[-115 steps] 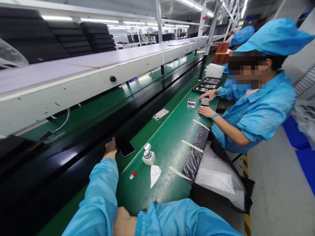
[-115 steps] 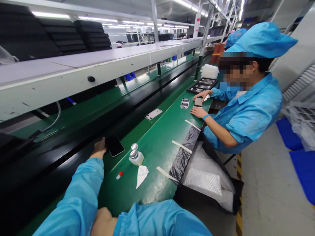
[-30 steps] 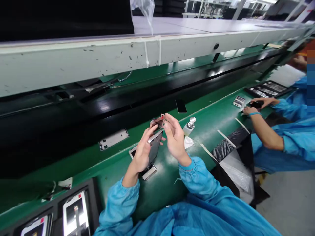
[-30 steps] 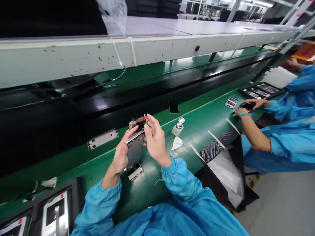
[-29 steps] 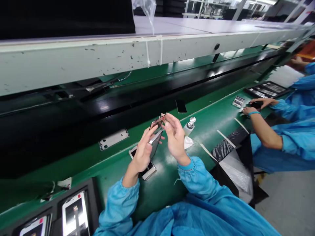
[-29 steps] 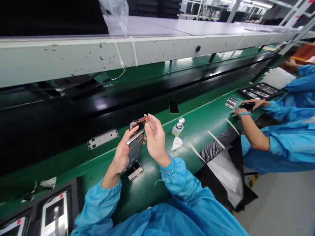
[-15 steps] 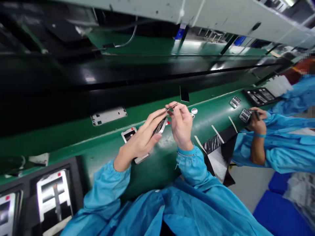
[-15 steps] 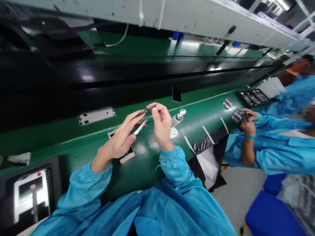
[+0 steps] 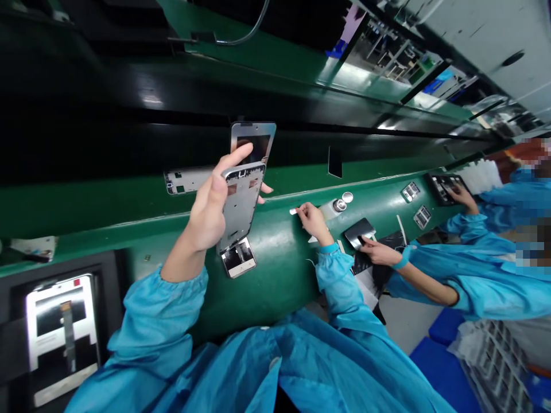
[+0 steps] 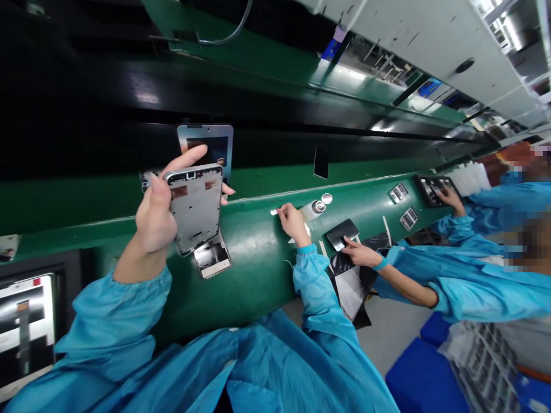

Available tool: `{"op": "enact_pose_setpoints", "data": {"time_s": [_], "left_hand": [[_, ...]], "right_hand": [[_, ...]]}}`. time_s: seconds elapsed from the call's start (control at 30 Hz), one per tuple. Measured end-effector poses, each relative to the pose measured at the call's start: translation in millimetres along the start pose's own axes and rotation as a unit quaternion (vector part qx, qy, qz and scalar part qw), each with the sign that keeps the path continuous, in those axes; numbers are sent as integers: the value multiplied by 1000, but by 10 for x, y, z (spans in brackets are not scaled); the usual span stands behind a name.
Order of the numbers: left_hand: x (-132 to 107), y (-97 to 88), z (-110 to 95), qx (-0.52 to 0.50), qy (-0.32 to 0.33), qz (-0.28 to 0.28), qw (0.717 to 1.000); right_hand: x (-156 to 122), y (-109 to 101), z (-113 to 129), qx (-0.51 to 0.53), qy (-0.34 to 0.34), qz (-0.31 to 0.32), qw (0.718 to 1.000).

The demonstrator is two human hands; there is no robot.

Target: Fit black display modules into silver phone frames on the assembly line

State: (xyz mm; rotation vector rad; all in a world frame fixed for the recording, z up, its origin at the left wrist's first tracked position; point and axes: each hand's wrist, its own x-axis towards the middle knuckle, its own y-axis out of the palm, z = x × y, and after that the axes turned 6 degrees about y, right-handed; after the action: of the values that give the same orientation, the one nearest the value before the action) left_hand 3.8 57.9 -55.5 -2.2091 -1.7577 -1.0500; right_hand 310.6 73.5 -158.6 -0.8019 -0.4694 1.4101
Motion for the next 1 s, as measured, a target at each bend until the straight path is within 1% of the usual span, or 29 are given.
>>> {"op": "enact_pose_setpoints", "data": {"time_s": [0.07, 0.13, 0.2, 0.23, 0.27, 0.3, 0.33, 0.37, 0.4, 0.43, 0.47, 0.5, 0.53, 0.6, 0.67, 0.73, 0.8, 0.87, 0.97, 1.0], "left_hand": [[10, 43, -8, -57, -50, -47, 996], [30, 75, -36, -120, -93, -88, 984], [52, 98, -88, -183, -135, -109, 968], [59, 113, -122, -207, -158, -110, 959], [61, 134, -158, -224, -182, -106, 952], [58, 164, -195, -235, -202, -99, 946], [48, 204, -234, -240, -220, -92, 941], [33, 253, -274, -243, -229, -87, 938], [14, 308, -318, -244, -233, -84, 938], [-7, 364, -368, -245, -234, -80, 938], [-29, 416, -426, -245, -231, -76, 938], [-51, 458, -494, -245, -224, -76, 940], [-71, 488, -569, -244, -213, -79, 943], [-106, 513, -730, -240, -187, -82, 949], [-136, 507, -873, -232, -164, -76, 956], [-162, 499, -972, -224, -163, -63, 959], [-190, 505, -1027, -225, -168, -64, 958], [-221, 522, -1055, -236, -164, -73, 955], [-251, 548, -1060, -264, -146, -74, 951], [-246, 549, -1046, -265, -140, -78, 951]], "right_hand": [[-32, 18, 51, -16, 12, -24, 1000], [-109, 14, 127, -20, 22, -49, 998], [-220, -6, 245, -17, 28, -76, 997], [-284, -17, 326, -4, 24, -88, 996], [-351, -24, 424, 30, 11, -88, 996], [-422, -25, 536, 80, -9, -73, 994], [-495, -18, 659, 165, -38, -35, 985], [-568, -3, 787, 251, -68, 27, 965], [-642, 16, 911, 315, -89, 90, 941], [-715, 37, 1022, 364, -100, 137, 916], [-788, 53, 1111, 395, -102, 168, 897], [-863, 60, 1169, 419, -99, 178, 885], [-938, 56, 1192, 440, -95, 174, 876], [-1080, 12, 1141, 467, -90, 148, 867], [-1185, -66, 1000, 459, -94, 123, 875], [-1236, -149, 846, 428, -109, 115, 890], [-1252, -217, 731, 400, -127, 110, 901], [-1271, -285, 675, 391, -145, 96, 904], [-1352, -442, 701, 374, -185, 74, 906], [-1389, -508, 739, 343, -207, 66, 914]]}}
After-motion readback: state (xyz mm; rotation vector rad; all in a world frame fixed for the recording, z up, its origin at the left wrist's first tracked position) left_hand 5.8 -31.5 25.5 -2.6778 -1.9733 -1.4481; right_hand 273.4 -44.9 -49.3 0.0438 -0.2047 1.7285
